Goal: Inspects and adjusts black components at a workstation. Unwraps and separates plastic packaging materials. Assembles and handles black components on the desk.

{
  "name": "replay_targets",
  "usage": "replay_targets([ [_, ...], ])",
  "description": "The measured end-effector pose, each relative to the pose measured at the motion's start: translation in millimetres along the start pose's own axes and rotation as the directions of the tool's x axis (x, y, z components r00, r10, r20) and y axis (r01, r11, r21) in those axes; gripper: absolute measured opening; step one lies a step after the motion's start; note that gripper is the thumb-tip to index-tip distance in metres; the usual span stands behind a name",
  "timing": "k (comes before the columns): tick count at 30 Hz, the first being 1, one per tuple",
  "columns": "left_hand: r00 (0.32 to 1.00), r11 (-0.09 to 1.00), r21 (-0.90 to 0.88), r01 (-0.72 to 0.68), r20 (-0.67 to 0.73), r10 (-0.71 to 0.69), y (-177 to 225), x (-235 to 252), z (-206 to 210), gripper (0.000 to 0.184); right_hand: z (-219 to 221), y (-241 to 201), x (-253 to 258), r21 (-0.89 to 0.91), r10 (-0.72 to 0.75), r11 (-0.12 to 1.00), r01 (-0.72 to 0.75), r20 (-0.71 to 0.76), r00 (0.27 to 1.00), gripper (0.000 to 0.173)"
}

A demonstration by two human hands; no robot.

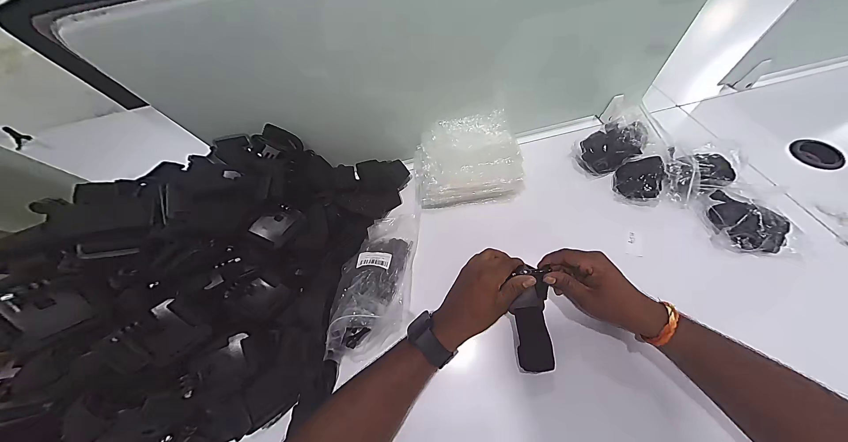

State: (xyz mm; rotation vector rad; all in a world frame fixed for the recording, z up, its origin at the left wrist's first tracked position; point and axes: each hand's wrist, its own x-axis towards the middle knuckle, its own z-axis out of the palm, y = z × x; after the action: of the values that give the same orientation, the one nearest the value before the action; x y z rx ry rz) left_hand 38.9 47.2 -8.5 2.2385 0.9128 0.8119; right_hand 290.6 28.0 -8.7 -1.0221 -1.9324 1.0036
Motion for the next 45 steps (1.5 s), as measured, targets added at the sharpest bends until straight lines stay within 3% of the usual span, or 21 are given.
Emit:
replay_targets([
  [6,1.0,0.99,-0.138,0.015,-0.001,-0.015,-9,0,0,0.047,3,2,-1,-0.056,-0.035,0.998,0.033,-0.028,0.999,0.023],
  [9,0.999,0.994,-0.106,0.022,0.027,-0.019,-6,1,1,0.058,3,1,0,-0.063,-0.011,0.998,0.008,-0.045,0.999,0.022],
  [13,0.999,0.992,-0.124,0.029,-0.027,-0.032,-9,1,3,0.025,3,2,-1,-0.126,-0.063,0.99,0.058,-0.035,0.997,0.026],
  [19,0.997,0.988,-0.134,0.081,0.003,-0.082,-7,1,1,0.026,2,-1,-1,-0.491,-0.216,0.855,0.169,-0.041,0.976,0.021],
  [22,0.993,0.971,-0.21,0.118,-0.005,-0.122,-7,3,0,0.024,3,2,0,-0.444,-0.152,0.887,0.124,-0.028,0.988,0.024],
  [25,0.996,0.95,-0.307,0.059,-0.04,-0.075,-11,4,1,0.03,-1,5,2,-0.317,-0.095,0.945,0.077,-0.042,0.995,0.038],
  [27,0.997,0.937,-0.348,0.011,-0.065,-0.036,-11,5,0,0.034,-3,7,3,-0.279,-0.106,0.956,0.09,-0.045,0.993,0.036],
  [30,0.996,0.934,-0.358,0.008,-0.08,-0.039,-12,6,-2,0.025,-1,9,2,-0.296,-0.098,0.951,0.085,-0.031,0.995,0.03],
  [37,0.99,0.936,-0.338,0.101,-0.06,-0.129,-9,4,-2,0.027,-2,6,2,-0.374,-0.054,0.925,0.066,0.042,0.998,0.029],
  [42,0.991,0.938,-0.33,0.111,-0.04,-0.131,-6,4,-1,0.033,2,3,1,-0.369,-0.107,0.924,0.101,0.006,0.994,0.01],
  [45,0.989,0.938,-0.331,0.1,-0.068,-0.13,-5,4,-1,0.034,1,4,1,-0.344,-0.126,0.931,0.119,0.002,0.992,0.026],
])
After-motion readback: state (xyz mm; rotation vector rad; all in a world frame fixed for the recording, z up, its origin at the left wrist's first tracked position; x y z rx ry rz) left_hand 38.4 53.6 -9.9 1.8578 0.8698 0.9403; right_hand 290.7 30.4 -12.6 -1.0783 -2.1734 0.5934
